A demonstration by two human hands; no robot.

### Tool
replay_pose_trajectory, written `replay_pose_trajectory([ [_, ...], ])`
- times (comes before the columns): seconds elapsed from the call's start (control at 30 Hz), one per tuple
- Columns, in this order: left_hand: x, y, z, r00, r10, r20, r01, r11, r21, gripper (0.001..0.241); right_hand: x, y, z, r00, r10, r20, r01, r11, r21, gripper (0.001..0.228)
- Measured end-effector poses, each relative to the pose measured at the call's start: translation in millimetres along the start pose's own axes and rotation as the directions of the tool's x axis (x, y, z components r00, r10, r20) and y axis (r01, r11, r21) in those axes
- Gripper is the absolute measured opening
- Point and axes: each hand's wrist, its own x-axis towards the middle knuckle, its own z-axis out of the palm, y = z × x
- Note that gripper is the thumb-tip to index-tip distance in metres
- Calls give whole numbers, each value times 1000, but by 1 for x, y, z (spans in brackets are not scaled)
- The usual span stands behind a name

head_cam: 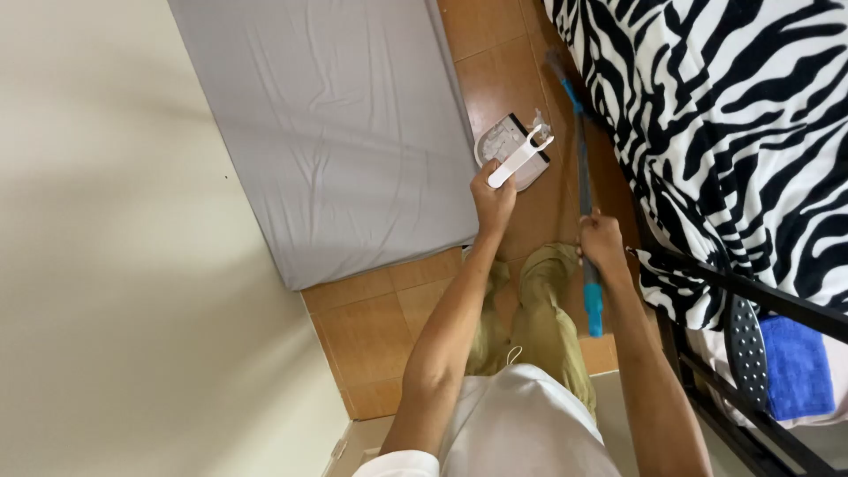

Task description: Sweeping pieces of paper and debris into a dustpan on the floor.

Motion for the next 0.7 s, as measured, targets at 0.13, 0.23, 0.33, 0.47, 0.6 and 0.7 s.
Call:
replay_pose_trajectory([
  [0.13,2,-7,1,999,33,4,-33,999,-14,26,20,-7,7,1000,0,-30,-1,999,-38,25],
  [0.23,4,-11,-1,998,59,15,-59,998,-1,21,16,-7,14,998,58,-9,-58,993,-105,23],
  [0.33,0,-15,-1,999,38,18,-37,999,-35,28,-9,-5,6,993,86,84,-66,974,-216,28],
  [0.47,2,-25,0,999,32,8,-32,999,5,30,-66,-32,-30,961,140,237,-102,981,-166,27],
  [0.6,0,-29,-4,999,46,8,-47,999,26,29,-108,-57,-49,957,218,192,-179,963,-202,31],
  [0.7,-3,-24,-5,1000,6,6,-7,997,76,27,-105,-51,-46,973,150,173,-129,983,-128,37],
])
